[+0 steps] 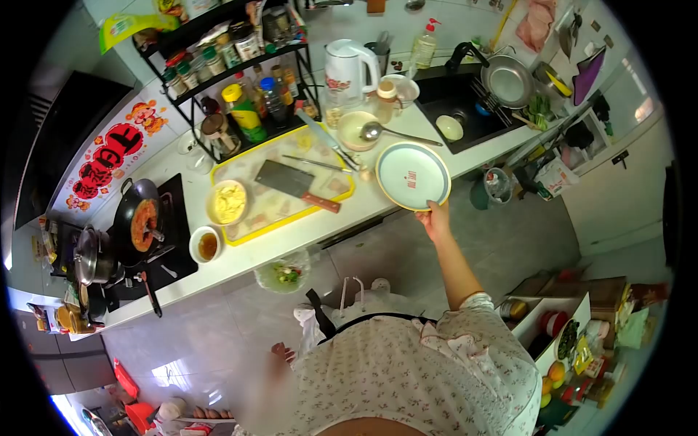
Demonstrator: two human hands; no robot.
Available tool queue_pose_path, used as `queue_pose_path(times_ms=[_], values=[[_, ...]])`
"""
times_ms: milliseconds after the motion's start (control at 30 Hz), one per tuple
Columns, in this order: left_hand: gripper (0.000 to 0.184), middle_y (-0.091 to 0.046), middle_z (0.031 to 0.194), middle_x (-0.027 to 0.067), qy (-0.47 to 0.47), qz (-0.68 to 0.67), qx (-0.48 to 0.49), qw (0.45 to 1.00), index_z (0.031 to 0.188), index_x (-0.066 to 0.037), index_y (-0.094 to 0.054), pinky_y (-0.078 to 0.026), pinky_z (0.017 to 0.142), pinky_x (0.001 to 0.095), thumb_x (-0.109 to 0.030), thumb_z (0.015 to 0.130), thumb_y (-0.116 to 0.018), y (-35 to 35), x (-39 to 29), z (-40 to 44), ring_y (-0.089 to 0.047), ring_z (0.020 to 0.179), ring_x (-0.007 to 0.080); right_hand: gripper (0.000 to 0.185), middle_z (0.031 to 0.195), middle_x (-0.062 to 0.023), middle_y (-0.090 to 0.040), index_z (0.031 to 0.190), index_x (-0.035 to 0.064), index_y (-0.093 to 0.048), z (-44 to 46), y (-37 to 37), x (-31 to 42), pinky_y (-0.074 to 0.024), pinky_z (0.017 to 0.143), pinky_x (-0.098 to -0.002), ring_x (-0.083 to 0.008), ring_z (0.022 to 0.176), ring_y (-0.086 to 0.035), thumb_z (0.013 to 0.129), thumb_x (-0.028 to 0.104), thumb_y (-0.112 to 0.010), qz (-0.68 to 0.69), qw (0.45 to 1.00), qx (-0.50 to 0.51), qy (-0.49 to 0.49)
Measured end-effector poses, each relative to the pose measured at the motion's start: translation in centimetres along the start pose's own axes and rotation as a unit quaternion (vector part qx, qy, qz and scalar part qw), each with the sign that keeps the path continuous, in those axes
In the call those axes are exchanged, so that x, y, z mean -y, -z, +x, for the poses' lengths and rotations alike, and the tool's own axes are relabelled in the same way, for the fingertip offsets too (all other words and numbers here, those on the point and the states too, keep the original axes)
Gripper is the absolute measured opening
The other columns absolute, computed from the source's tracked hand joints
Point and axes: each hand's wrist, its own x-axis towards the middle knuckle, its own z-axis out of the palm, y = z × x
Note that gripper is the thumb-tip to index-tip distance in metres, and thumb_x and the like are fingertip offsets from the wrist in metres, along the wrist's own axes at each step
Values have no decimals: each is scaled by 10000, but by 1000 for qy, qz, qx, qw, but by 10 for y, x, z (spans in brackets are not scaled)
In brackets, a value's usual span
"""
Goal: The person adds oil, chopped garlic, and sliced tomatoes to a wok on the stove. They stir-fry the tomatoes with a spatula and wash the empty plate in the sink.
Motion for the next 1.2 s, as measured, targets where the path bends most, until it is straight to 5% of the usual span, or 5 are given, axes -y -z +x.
queue_pose_path(times_ms=[567, 767, 867, 1033, 1200], values=[[348, -504, 824, 94, -35, -55, -140, 988, 1057, -135, -344, -416, 471, 350, -279, 759, -451, -61, 60, -82, -537, 582, 235, 374, 862, -136, -478, 1105, 127, -212, 109, 96, -29, -471, 511, -296, -224, 622, -535, 787, 151, -407, -27, 999, -20, -34], [343, -505, 822, 90, -36, -96, -143, 984, 1053, -137, -350, -414, 465, 345, -281, 759, -451, -64, 72, -81, -536, 575, 231, 389, 819, -128, -493, 1087, 105, -270, 91, 90, -30, -470, 642, -338, -232, 696, -541, 783, 281, -438, 13, 997, -16, -72], [341, -505, 821, 88, -37, -117, -143, 982, 1051, -138, -353, -412, 462, 342, -283, 758, -451, -53, 82, -80, -536, 571, 228, 291, 683, -93, -506, 971, 88, -418, 56, 85, -56, -464, 599, -302, -191, 641, -528, 771, 295, -463, 73, 975, -135, -160], [337, -506, 820, 84, -35, -155, -145, 977, 1047, -139, -358, -410, 458, 338, -285, 758, -451, -13, 104, -75, -535, 565, 225, 202, 677, -67, -521, 864, 75, -494, -23, -27, -96, -428, 498, -239, -127, 525, -498, 766, 251, -476, -182, 959, 99, -192], [333, -506, 818, 80, -44, -190, -161, 967, 1044, -141, -364, -408, 453, 333, -287, 758, -450, 62, 125, -72, -534, 559, 221, 197, 793, -56, -518, 890, 35, -486, -93, -197, -136, -412, 567, -210, -96, 661, -502, 774, 194, -479, -197, 899, 387, -57]])
